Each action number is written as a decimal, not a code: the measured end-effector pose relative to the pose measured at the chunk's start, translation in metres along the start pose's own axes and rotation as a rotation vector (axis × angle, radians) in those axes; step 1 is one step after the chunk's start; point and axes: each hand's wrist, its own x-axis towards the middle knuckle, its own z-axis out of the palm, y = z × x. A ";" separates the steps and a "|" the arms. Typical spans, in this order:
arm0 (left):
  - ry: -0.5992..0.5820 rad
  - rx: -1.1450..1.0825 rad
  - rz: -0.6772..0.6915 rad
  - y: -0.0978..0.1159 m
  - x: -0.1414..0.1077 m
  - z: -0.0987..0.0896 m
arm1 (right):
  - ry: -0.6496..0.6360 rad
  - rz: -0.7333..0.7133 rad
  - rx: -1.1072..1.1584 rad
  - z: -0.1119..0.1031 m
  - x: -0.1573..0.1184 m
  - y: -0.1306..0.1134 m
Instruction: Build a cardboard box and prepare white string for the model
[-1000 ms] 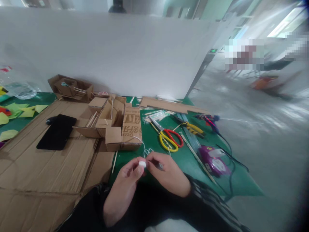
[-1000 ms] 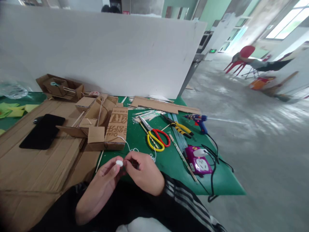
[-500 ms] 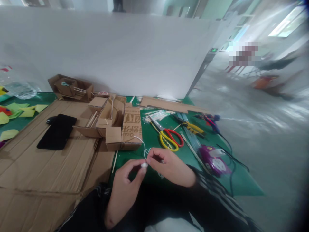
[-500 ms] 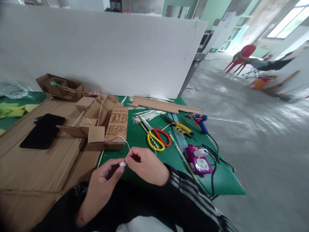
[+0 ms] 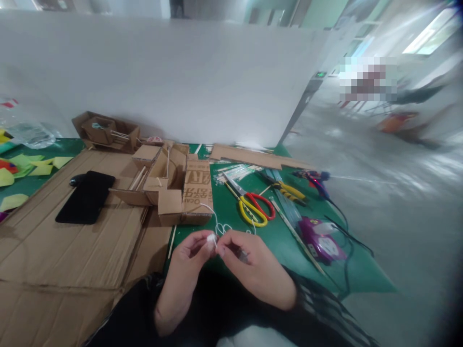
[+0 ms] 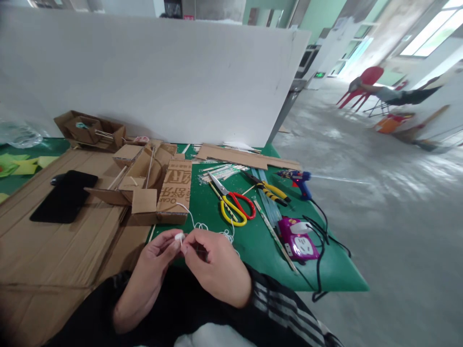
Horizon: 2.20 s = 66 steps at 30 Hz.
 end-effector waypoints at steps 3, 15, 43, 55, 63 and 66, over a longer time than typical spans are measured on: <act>-0.016 -0.099 -0.056 0.004 -0.004 0.002 | 0.018 -0.021 0.010 0.003 -0.001 0.003; -0.113 -0.475 -0.219 0.008 -0.016 0.014 | 0.022 -0.041 0.099 0.021 0.002 0.019; 0.016 0.268 0.165 0.003 -0.010 0.003 | 0.015 0.025 -0.062 -0.013 0.009 -0.004; -0.018 0.193 0.136 0.002 -0.008 0.004 | 0.018 0.015 -0.049 -0.011 0.003 -0.007; 0.015 -0.077 0.024 0.003 -0.008 0.007 | 0.013 -0.062 -0.059 0.002 -0.004 -0.001; -0.009 -0.180 -0.035 0.004 -0.011 0.008 | 0.007 -0.069 -0.046 0.005 -0.004 0.003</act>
